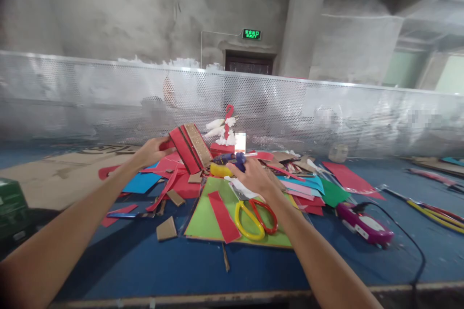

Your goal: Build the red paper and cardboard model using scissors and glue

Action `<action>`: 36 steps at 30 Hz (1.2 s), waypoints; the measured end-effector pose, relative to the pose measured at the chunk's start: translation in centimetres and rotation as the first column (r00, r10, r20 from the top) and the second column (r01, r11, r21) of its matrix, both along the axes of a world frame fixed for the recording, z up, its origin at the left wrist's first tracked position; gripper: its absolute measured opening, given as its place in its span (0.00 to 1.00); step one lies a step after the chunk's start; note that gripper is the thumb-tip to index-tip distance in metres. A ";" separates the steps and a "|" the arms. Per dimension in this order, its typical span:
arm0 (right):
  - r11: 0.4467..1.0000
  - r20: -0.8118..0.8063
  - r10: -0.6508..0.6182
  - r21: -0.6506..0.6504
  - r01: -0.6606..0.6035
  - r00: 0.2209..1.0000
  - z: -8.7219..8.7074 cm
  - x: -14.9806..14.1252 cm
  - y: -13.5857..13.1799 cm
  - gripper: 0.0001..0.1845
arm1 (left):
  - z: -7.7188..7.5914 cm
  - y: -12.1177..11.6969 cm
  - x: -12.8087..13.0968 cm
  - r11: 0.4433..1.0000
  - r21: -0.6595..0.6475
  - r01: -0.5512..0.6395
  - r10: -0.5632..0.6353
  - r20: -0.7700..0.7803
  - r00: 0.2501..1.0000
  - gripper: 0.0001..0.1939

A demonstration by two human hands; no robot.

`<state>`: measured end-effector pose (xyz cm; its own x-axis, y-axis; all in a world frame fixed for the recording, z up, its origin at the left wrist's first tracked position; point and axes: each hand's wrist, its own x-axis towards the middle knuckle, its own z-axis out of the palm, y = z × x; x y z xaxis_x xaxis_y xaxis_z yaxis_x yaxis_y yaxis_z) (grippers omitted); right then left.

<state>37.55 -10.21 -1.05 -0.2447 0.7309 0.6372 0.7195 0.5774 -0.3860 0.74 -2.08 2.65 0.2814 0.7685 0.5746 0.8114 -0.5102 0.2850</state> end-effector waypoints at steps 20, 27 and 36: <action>0.990 -0.017 -0.075 0.119 0.077 0.997 0.6 -0.7 -0.4 0.25 | 0.4 -1.8 3.4 0.997 0.043 0.058 -0.053 -0.109 0.993 0.28; 0.976 -0.154 -0.115 0.166 0.140 0.981 1.1 -0.6 -1.1 0.25 | 0.7 -3.5 5.4 0.997 0.068 0.036 -0.013 -0.312 0.950 0.27; 0.996 -0.442 0.040 0.089 -0.001 0.896 1.0 0.8 -0.1 0.27 | 0.4 -3.1 5.2 0.997 0.032 0.072 -0.060 -0.301 0.952 0.26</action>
<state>38.35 -10.28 -0.02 0.0628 0.6675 0.7420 0.4732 0.6347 -0.6110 5.91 -5.18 3.04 0.4949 0.7193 0.4875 0.8203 -0.5719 0.0110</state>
